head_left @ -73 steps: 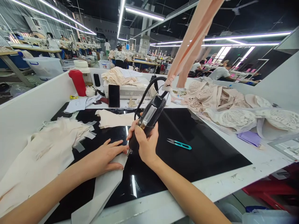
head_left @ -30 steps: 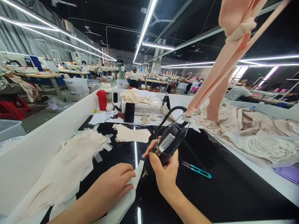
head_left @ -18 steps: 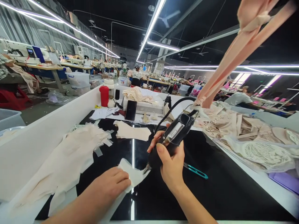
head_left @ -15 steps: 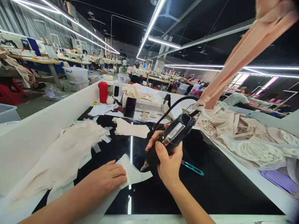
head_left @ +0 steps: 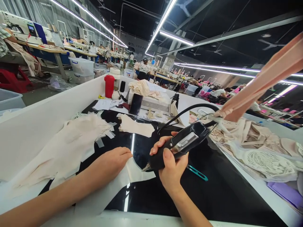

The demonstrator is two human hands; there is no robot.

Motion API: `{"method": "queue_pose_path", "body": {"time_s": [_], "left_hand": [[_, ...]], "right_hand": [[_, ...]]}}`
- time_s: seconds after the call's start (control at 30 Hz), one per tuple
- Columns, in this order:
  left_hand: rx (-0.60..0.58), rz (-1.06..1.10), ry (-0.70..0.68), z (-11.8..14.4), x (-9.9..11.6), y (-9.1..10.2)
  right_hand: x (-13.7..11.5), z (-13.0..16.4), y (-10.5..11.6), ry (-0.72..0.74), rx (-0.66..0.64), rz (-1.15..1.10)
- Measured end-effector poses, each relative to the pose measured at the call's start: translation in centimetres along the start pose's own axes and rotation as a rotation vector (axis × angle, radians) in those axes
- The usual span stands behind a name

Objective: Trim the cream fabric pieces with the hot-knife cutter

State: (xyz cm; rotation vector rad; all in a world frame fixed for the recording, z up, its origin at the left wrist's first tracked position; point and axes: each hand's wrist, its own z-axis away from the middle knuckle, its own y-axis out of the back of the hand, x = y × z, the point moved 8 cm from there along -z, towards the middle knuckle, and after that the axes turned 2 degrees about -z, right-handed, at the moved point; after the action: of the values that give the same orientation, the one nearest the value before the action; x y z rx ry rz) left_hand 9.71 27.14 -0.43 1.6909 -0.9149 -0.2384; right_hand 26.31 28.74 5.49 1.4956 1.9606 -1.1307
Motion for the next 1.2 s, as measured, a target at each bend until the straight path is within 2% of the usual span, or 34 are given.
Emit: {"method": "queue_pose_path", "body": {"time_s": [0.1, 0.23, 0.4, 0.63, 0.9, 1.2], "left_hand": [[-0.041, -0.036, 0.01, -0.5, -0.2, -1.3], [-0.056, -0.061, -0.018, 0.2, -0.2, -2.1], [0.02, -0.068, -0.064, 1.6, -0.3, -2.0], [0.042, -0.015, -0.072, 1.7, -0.1, -1.7], [0.077, -0.009, -0.078, 1.8, 0.1, -1.4], [0.129, 0.028, -0.084, 1.8, 0.2, -1.1]], "right_hand": [[0.0, 0.5, 0.6, -0.013, -0.009, 0.003], [-0.4, 1.2, 1.0, -0.013, -0.012, -0.003], [-1.1, 1.7, 0.7, 0.013, -0.029, 0.034], [-0.9, 0.4, 0.3, -0.01, 0.017, 0.057], [1.6, -2.2, -2.1, -0.017, 0.059, -0.034], [3.9, -2.8, -3.5, -0.014, 0.03, -0.051]]}}
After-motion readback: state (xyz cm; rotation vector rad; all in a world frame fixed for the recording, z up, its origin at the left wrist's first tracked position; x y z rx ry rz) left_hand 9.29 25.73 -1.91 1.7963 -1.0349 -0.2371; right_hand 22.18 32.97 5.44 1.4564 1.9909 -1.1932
